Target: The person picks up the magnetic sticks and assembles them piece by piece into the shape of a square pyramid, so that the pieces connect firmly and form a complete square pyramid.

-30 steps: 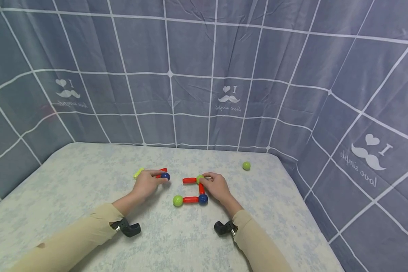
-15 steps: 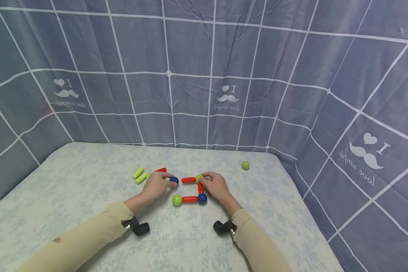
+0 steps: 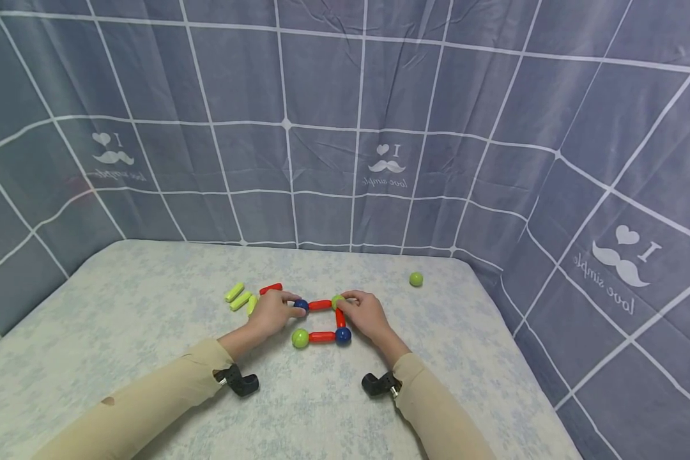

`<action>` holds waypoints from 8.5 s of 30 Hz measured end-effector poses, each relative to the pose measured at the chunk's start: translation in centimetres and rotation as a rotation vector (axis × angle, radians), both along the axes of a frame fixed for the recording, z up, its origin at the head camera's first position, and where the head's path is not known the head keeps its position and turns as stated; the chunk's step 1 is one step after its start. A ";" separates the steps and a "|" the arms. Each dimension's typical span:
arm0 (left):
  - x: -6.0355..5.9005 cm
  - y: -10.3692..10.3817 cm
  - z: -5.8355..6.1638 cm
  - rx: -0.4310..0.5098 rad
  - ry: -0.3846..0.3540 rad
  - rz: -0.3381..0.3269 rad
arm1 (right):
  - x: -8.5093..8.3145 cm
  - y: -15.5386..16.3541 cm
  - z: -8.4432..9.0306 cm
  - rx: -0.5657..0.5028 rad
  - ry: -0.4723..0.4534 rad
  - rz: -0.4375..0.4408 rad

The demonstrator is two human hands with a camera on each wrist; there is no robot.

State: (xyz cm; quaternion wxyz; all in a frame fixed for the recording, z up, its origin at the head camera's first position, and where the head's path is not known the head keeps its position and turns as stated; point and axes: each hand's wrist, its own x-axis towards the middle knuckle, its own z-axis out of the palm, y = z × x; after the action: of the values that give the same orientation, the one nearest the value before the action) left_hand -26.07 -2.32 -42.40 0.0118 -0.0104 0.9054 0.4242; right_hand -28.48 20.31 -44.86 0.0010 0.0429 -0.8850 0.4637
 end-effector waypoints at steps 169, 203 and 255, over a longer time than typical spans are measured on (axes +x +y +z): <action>2.5 -0.2 -0.4 -0.107 -0.020 -0.072 | 0.1 0.4 -0.5 -0.063 -0.002 0.058; -1.2 -2.4 0.3 -0.202 0.138 0.143 | 0.3 0.6 -0.3 -0.075 0.009 0.059; -2.8 -3.8 0.2 -0.292 0.057 -0.114 | 0.7 0.6 -0.3 -0.093 0.021 0.071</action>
State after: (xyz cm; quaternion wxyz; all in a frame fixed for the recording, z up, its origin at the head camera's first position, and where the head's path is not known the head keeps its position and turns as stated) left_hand -28.90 -6.17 -42.15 0.0087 0.0511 0.9565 0.2871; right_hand -27.81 20.91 -45.17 -0.0041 0.0792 -0.8603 0.5036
